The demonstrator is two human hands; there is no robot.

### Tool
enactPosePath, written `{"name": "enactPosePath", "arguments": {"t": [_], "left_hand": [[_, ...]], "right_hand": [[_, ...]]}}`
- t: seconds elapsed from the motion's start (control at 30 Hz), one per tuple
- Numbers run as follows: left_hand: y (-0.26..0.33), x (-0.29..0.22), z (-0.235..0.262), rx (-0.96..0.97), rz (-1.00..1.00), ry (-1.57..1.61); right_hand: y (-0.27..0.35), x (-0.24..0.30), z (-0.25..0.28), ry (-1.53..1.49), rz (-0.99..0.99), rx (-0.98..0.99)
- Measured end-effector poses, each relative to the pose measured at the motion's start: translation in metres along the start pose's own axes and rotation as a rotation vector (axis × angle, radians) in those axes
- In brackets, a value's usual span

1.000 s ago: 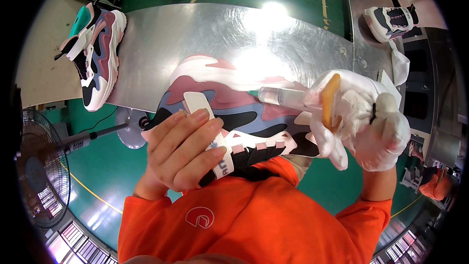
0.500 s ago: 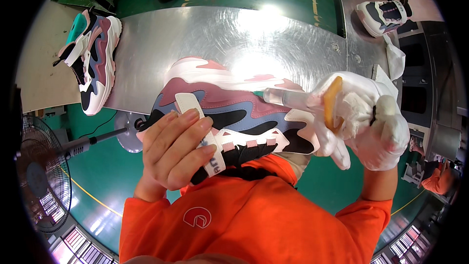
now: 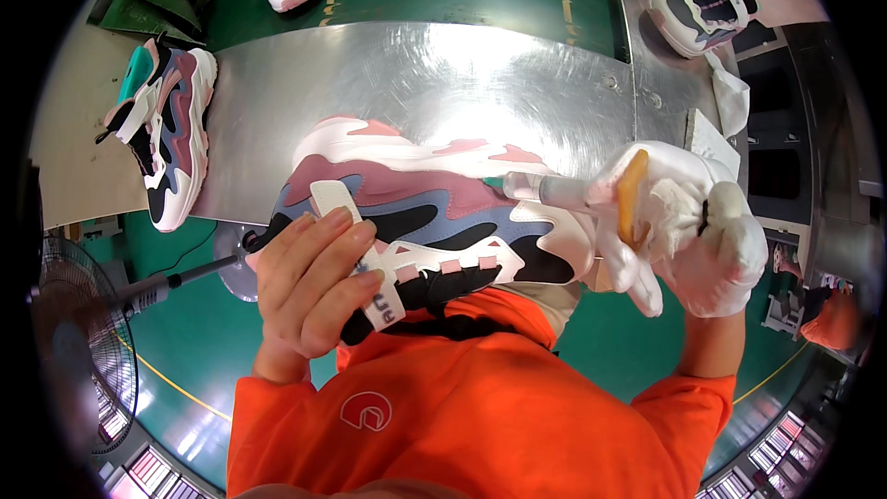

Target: The person uses a syringe to apply a clear liquid to the seams of a multi-colored sneaker. They rotate the shoe to access different areas, including the toe, sides, and heel, while working at a metal table in a factory setting.

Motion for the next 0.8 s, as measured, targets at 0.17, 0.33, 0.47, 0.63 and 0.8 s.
{"name": "enactPosePath", "arguments": {"t": [0.17,0.33,0.47,0.63,0.8], "left_hand": [[-0.003,-0.001,0.002,0.074,0.027,-0.005],[-0.002,-0.002,0.002,0.081,0.056,-0.014],[-0.002,-0.002,0.001,0.091,0.060,-0.018],[0.001,-0.001,0.000,0.077,0.040,-0.042],[0.005,-0.003,-0.001,0.043,0.028,-0.066]], "right_hand": [[-0.001,0.001,-0.003,-0.176,-0.070,0.217],[0.004,-0.007,0.009,-0.316,0.073,0.179],[0.006,-0.001,-0.008,-0.245,-0.018,0.242],[0.006,0.006,-0.022,-0.156,-0.124,0.351],[0.009,-0.003,-0.007,-0.212,-0.166,0.284]]}}
Point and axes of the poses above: each hand's wrist, its own y-axis away from the middle knuckle, its own z-axis out of the back of the hand, x = y × z, the point moved 5 cm from there along -y, towards the middle knuckle, and after that the axes turned 11 degrees about -x, right-handed, at the moved point
